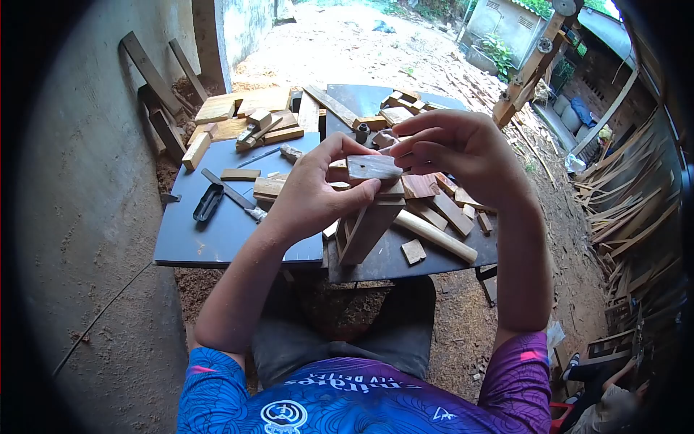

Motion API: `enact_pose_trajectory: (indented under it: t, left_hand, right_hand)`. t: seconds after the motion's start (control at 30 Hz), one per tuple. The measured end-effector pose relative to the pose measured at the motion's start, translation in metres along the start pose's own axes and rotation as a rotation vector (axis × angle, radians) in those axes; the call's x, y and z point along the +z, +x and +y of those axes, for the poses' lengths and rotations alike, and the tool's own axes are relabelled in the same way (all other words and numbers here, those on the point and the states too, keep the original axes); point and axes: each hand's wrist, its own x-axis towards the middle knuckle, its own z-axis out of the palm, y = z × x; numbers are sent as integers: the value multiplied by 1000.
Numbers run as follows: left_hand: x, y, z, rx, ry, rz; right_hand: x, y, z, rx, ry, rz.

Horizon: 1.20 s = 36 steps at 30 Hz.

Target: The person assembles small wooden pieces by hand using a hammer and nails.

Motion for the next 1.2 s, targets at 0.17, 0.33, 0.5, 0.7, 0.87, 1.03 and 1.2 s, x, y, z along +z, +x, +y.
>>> enact_pose_trajectory:
  t: [0.17, 0.33, 0.5, 0.7, 0.87, 1.03, 1.2]
  left_hand:
    - [-1, 2, 1, 24, 36, -16]
    - [-7, 3, 3, 5, 20, -28]
    - [-8, 0, -4, 2, -51, 1]
    - [-5, -4, 1, 9, 7, 28]
    - [-2, -7, 2, 31, 17, 74]
    - [-1, -6, -2, 67, -34, 85]
    - [-2, -8, -2, 70, -20, 89]
  right_hand:
    - [11, 2, -4, -104, -290, 92]
    - [16, 12, -18, -236, -595, 11]
    - [20, 18, -16, -314, -688, -64]
    - [26, 13, -15, -212, -717, -58]
    - [21, 1, -12, -288, -678, -24]
    - [21, -28, 15, -544, -675, 149]
    - [36, -70, 93, -281, -526, 81]
